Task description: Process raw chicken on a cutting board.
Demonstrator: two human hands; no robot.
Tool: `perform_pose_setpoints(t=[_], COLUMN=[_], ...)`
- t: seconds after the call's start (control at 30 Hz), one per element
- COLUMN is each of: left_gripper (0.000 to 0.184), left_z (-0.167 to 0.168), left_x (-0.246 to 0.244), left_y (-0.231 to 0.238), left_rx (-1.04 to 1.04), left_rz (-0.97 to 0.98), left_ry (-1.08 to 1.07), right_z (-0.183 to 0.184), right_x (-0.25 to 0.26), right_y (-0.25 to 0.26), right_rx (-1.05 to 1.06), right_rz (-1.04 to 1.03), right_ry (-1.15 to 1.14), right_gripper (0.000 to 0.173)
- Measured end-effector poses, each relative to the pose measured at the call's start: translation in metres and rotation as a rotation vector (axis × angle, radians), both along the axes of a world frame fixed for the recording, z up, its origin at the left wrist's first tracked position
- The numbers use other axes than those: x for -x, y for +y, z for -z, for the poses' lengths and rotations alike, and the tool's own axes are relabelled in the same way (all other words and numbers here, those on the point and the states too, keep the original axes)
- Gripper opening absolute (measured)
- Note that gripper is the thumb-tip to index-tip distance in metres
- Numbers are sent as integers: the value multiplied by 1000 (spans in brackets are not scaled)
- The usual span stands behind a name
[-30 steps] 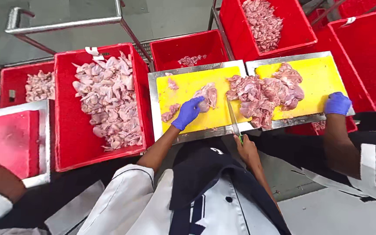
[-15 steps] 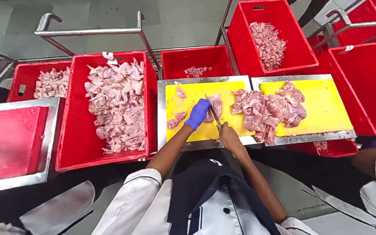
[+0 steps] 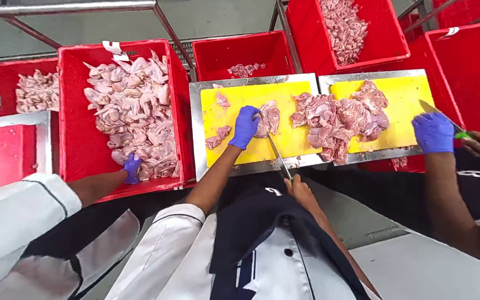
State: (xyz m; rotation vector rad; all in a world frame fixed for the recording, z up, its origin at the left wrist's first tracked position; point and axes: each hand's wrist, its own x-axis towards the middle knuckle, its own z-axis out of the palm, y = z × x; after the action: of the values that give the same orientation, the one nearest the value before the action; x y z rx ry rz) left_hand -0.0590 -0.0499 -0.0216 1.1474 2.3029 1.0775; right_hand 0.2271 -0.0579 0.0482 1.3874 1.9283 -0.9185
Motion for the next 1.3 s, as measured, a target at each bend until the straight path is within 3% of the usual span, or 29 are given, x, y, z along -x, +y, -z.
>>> perform_pose_setpoints(t=[0.07,0.2,0.3,0.43,0.53,0.6,0.67,0.77,0.87,1.0,1.1,1.3], left_gripper=[48,39,45,66,51,47,59,52,34,25,20,22], left_z=[-10,-23,-35,-45,-64,-66,-50,-20,-24,-17,0,14], left_x=[10,17,16,16,5,-13,-38,-80,-74,-33,-31,-42], left_y=[0,11,19,15,7,-4,-25,-63,-65,-27,-8,0], left_rx=[190,446,548,243,-175,-329,-265,34,111,-59,-91,-68], left_rz=[-21,146,263,188,-62,-273,-321,-207,-114,44,193,140], left_ry=[-5,38,-27,-391,-641,-712,-800,-976,-685,-143,-9,60], right_z=[1,3,5,5,8,9,11,9,2,-2,-6,-6], right_x=[-6,23,48,48,46,49,49,43,32,29,36,79], right_y=[10,45,68,83,86,83,83,80,66,41,39,50], right_rx=[-6,-123,-195,-276,-304,-303,-303,-286,-256,-188,-201,-112], right_rz=[-34,-60,-73,104,174,178,169,140,114,41,-66,-82], right_ry=[50,157,142,149,143,146,179,192,228,264,170,101], right_gripper=[58,58,59,58,58,58,58,59,55,55,57,56])
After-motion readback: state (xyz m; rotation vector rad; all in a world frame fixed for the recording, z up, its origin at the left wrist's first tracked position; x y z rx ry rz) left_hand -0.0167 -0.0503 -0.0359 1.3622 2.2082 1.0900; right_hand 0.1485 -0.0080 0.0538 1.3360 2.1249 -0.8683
